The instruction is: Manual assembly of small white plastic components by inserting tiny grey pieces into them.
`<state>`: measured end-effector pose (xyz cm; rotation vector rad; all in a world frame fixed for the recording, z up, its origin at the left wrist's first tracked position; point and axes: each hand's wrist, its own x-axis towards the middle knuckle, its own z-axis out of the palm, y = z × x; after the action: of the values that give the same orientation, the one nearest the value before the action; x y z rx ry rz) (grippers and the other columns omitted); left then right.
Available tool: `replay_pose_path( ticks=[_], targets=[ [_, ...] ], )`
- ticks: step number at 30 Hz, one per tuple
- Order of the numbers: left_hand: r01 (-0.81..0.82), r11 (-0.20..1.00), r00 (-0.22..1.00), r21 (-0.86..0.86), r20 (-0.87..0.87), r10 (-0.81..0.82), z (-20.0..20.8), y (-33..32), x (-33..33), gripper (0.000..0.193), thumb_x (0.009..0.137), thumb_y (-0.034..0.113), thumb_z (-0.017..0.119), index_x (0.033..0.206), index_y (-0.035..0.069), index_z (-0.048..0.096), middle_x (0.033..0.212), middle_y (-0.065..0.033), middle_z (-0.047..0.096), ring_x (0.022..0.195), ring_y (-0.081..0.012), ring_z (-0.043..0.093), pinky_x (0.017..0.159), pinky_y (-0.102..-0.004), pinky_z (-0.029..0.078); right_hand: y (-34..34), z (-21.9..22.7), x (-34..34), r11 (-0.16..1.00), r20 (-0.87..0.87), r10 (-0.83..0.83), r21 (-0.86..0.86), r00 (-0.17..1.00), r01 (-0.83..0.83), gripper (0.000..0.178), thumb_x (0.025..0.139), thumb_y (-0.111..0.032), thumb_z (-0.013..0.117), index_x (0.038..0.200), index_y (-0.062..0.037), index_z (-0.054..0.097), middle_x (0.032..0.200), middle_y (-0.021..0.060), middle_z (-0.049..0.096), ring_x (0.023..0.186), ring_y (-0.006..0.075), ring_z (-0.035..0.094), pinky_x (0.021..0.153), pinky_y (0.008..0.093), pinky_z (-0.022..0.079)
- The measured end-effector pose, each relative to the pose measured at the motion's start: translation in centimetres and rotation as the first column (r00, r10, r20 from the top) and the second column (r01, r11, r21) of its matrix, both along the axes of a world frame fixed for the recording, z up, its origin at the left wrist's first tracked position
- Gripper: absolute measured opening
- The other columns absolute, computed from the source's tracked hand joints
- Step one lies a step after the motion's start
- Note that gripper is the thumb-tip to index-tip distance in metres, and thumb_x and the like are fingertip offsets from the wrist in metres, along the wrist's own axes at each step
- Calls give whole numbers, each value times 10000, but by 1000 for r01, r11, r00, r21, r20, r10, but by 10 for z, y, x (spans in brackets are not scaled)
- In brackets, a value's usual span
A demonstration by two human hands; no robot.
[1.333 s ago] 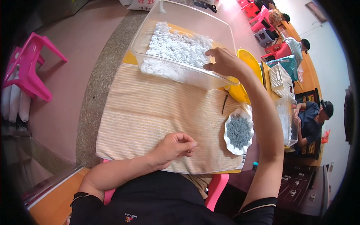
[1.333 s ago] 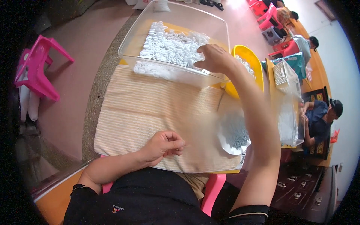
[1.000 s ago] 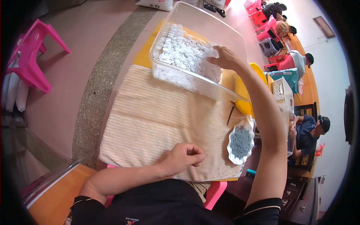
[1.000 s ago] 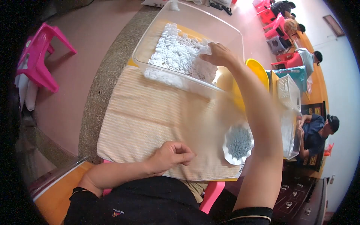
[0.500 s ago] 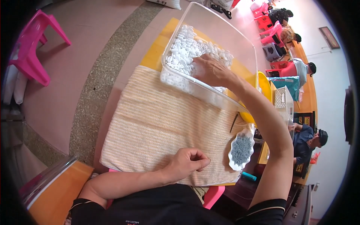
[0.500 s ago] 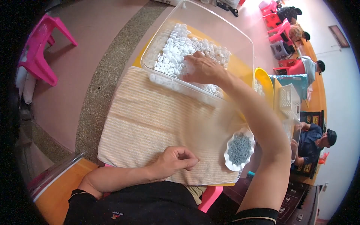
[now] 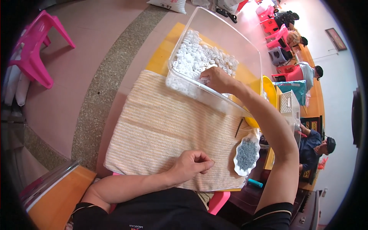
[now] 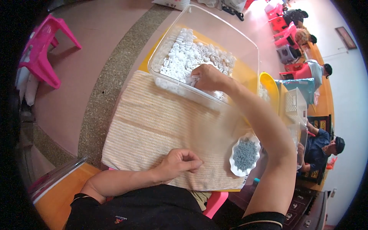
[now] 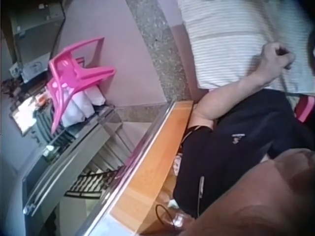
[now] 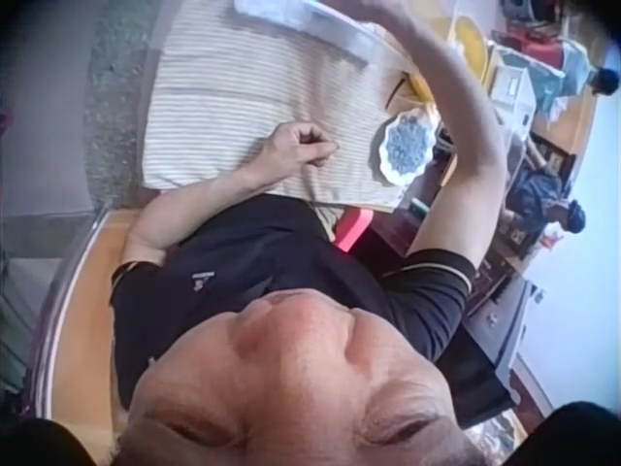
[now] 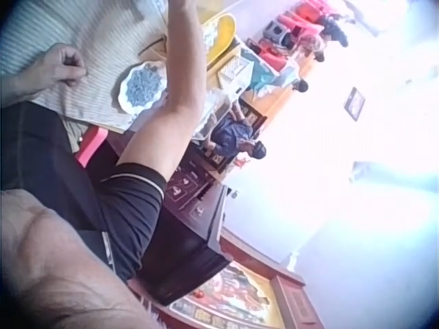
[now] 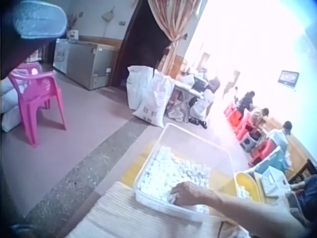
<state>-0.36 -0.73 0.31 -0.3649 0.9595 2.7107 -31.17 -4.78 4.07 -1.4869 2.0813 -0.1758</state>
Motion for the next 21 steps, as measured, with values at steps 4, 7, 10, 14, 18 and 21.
replay_pose_path(
  ticks=[4,7,10,14,18,21],
  targets=[
    [5,1000,1000,-18,3,-5,-1,0,-2,143,898,126,674,927,-12,655,842,-58,666,754,-103,622,703,-253,530,3,6,-5,999,-52,29,28,998,-28,211,722,-79,671,922,-17,696,855,149,692,797,233,658,721,339,515],
    [8,1000,1000,-23,4,-8,-2,1,-2,146,897,132,676,926,-9,656,839,-55,667,756,-103,623,706,-253,531,8,6,-10,1000,3,-2,21,1000,1,259,690,-148,677,914,-24,712,809,139,689,746,220,670,685,335,541],
    [3,999,1000,-39,6,-2,-1,0,-4,140,893,133,682,927,-1,659,833,-48,668,757,-100,621,705,-251,529,15,17,-7,988,-13,-91,127,996,92,274,726,-204,685,937,-32,717,868,147,701,829,245,671,754,355,536],
    [-60,991,998,-120,-1,60,7,-8,-4,124,879,125,698,912,9,665,813,-32,664,745,-94,615,707,-245,524,21,51,9,999,-105,-27,33,994,31,332,777,-280,711,1022,-56,710,963,152,704,949,293,657,864,381,507],
    [-138,957,990,-255,-62,126,17,-21,-8,122,878,107,693,936,7,654,819,-26,656,746,-91,610,704,-244,524,40,79,19,976,-258,-157,-190,953,110,317,818,-274,721,1051,-59,709,989,130,706,855,249,683,772,358,530],
    [-435,827,900,-356,-201,387,25,-35,-13,205,892,104,676,1042,-10,594,843,-8,621,728,-66,578,672,-211,494,65,97,27,938,-441,-266,-323,857,125,317,821,-285,701,1052,-67,700,1041,131,690,885,299,676,786,396,521]
  ],
)
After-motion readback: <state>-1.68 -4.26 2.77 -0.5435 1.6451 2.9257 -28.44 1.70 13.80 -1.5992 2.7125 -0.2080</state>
